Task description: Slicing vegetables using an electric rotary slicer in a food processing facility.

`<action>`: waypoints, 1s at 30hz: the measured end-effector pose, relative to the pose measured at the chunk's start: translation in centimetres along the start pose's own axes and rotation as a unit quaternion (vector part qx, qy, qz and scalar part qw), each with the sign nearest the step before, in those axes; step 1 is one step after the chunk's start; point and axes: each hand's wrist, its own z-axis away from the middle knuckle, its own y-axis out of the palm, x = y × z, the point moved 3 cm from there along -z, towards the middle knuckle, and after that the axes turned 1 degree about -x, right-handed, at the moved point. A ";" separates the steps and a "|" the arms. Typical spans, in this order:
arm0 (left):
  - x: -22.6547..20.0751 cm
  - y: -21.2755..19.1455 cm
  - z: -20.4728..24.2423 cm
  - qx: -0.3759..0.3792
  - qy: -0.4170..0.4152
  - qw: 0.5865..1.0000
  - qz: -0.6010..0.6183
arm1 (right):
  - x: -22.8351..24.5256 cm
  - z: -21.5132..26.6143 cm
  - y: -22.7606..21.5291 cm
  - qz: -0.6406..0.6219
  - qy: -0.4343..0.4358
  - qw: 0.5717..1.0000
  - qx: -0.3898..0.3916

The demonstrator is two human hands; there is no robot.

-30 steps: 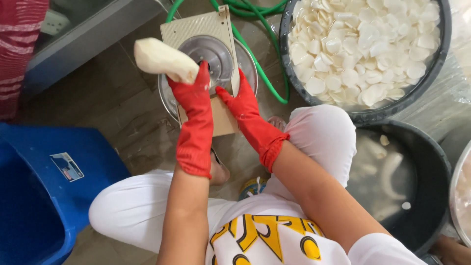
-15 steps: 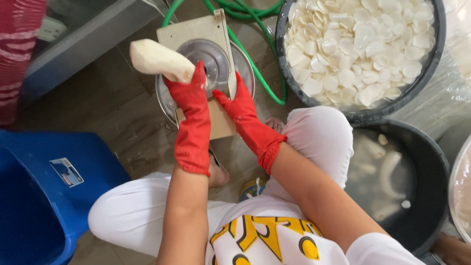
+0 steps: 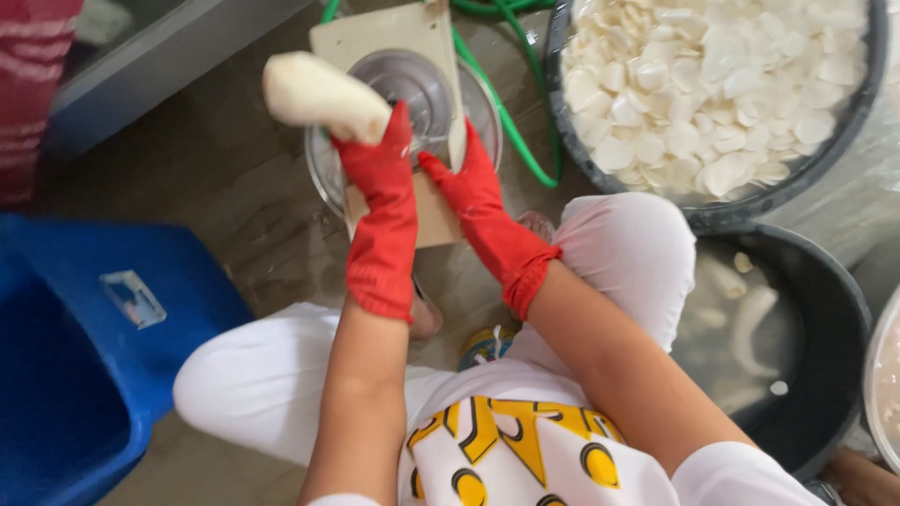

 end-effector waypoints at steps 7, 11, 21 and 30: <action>-1.5 -5.9 4.0 0.120 -0.040 0.992 -0.002 | -0.1 -0.3 0.5 0.031 0.006 0.999 -0.001; 0.2 -3.0 3.8 0.109 -0.080 0.990 0.032 | -0.2 -0.7 0.4 0.040 0.015 0.999 -0.016; 1.9 -4.2 3.9 0.158 -0.026 0.987 -0.010 | -0.1 0.0 0.2 -0.024 -0.088 0.996 -0.006; 11.9 2.2 2.8 0.144 -0.051 0.987 -0.039 | 0.1 0.1 0.1 0.022 0.011 1.000 0.000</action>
